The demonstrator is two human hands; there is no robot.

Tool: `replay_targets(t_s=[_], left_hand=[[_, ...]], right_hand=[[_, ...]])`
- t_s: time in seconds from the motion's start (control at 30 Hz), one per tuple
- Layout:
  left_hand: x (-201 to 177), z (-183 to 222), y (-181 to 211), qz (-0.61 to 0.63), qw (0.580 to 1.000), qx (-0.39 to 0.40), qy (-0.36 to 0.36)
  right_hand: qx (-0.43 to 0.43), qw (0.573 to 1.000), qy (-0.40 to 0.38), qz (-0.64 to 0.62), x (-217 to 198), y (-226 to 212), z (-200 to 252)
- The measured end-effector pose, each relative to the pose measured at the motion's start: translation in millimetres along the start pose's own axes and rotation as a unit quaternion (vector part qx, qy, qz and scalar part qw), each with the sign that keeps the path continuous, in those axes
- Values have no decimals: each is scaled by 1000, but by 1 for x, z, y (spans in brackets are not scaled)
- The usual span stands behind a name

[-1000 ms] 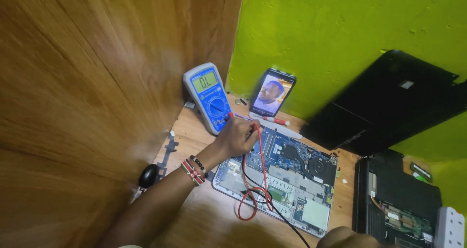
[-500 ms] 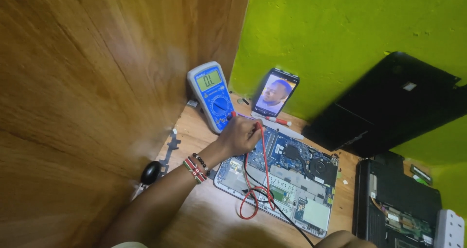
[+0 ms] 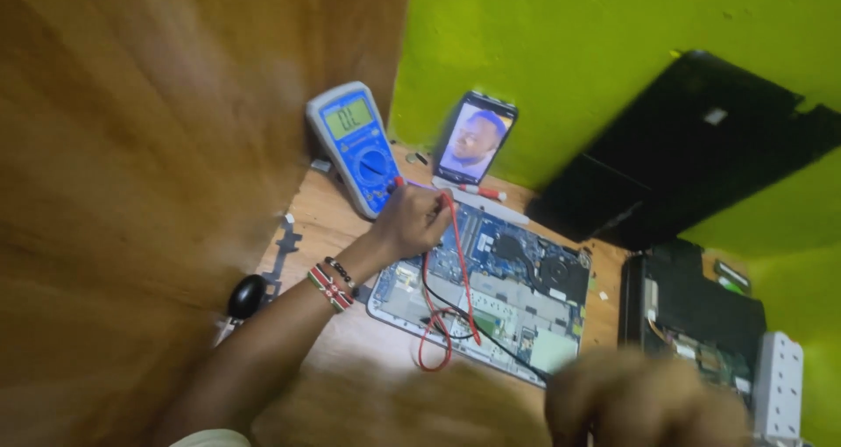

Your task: Using a digital multimeter to test components on a laptop motherboard

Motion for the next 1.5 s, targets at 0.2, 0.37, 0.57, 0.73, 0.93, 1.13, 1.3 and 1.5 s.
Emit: replay_targets(t_s=[0.2, 0.37, 0.57, 0.73, 0.93, 1.13, 1.3, 1.5], left_hand=[[-5, -2, 5, -11, 1000, 5, 0], [-8, 1, 2, -15, 999, 14, 35], [-5, 0, 0, -23, 999, 19, 24], [-2, 4, -4, -19, 999, 19, 22], [-2, 6, -8, -14, 999, 24, 24], [-3, 8, -5, 15, 999, 35, 26], [3, 7, -10, 1, 999, 44, 10], [1, 6, -1, -8, 999, 36, 11]], right_hand=[[78, 963, 232, -117, -61, 79, -24], [139, 917, 309, 210, -104, 174, -13], [223, 901, 298, 226, -118, 231, -1], [235, 865, 290, 334, -125, 227, 0], [274, 860, 331, 275, -137, 224, 4], [232, 856, 353, 298, -142, 175, 14], [181, 828, 412, 334, -87, 88, 41], [347, 671, 406, 514, -45, 66, 145]])
Point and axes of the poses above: each hand's wrist, its own z-axis away from the middle knuckle, its own x-axis out of the palm, y = z × x, the point moved 9 cm from there along -z, towards the middle knuckle, and after that the axes turned 15 degrees about x, right-handed, at the moved point
